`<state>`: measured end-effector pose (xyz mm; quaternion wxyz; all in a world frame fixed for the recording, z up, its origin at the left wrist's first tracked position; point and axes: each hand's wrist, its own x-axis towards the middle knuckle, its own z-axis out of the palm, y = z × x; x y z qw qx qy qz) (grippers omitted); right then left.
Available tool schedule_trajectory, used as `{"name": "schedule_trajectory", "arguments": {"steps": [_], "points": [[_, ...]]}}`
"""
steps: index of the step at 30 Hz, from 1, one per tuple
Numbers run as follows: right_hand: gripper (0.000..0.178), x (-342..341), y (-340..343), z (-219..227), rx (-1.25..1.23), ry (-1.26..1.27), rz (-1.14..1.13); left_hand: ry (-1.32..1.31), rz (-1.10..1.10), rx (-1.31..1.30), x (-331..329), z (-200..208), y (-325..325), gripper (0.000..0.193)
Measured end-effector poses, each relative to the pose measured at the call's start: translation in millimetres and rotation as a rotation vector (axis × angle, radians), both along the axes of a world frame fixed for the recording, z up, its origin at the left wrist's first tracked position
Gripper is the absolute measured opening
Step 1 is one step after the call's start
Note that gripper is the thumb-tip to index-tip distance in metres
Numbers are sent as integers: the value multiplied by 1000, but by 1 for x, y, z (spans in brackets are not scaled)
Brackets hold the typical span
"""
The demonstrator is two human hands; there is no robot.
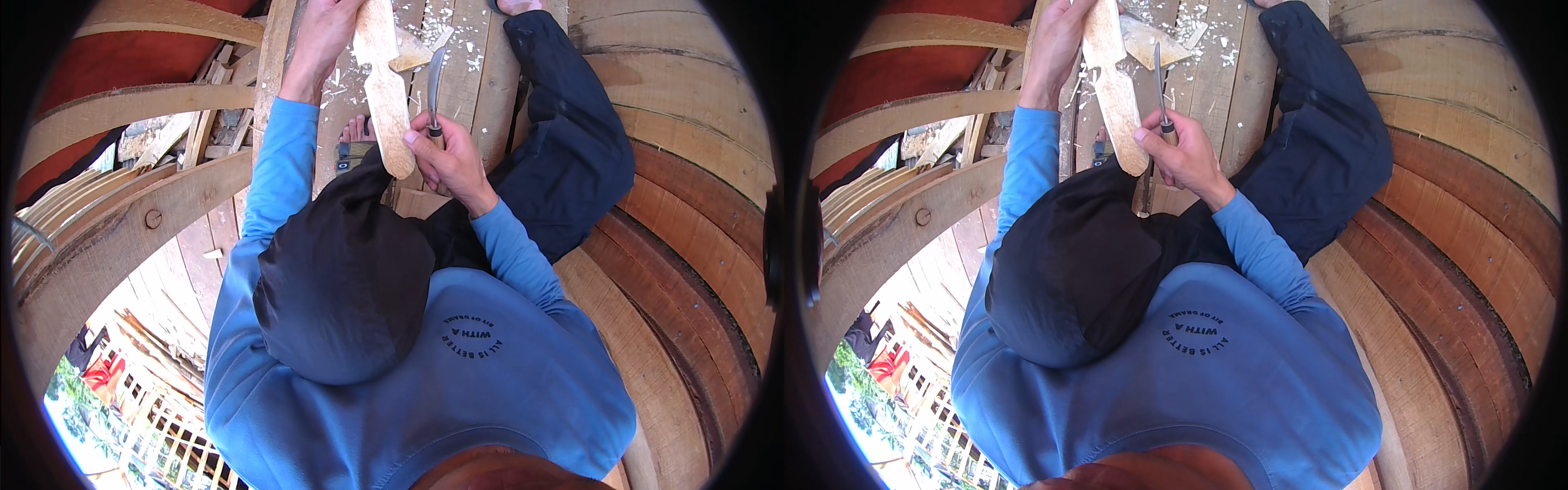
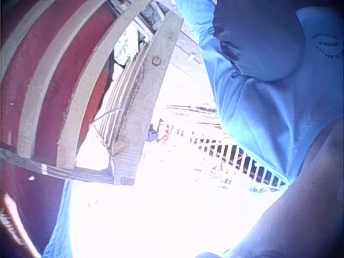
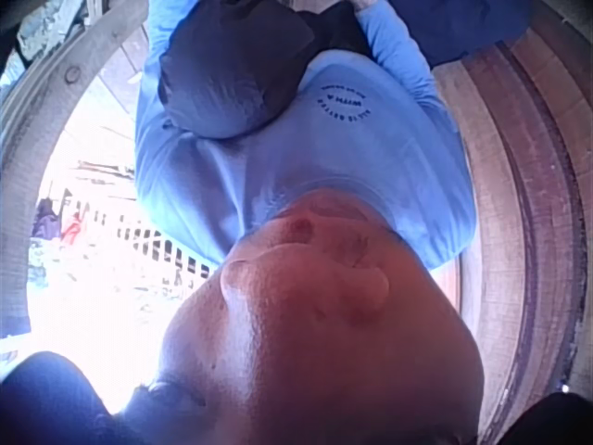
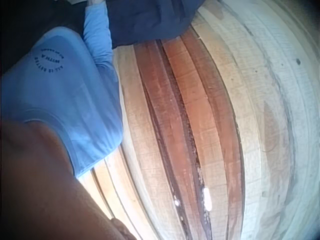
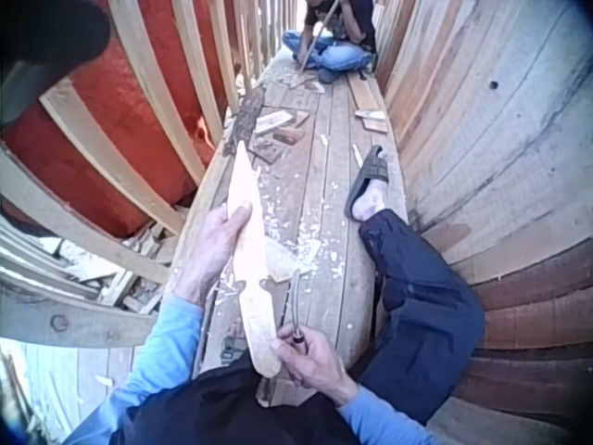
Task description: The person carves a piece of wood using a small knife, shaving off thin layers to shape the object while sitting on a wooden floor.
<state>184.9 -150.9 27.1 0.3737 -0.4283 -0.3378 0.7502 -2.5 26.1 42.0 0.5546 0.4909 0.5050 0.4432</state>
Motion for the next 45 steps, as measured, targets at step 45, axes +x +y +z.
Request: {"name": "schedule_trajectory", "arguments": {"steps": [45], "points": [[37,-10,-3,13,116,-205,-16,-783,-77,-163,0,2,-6,32]]}}
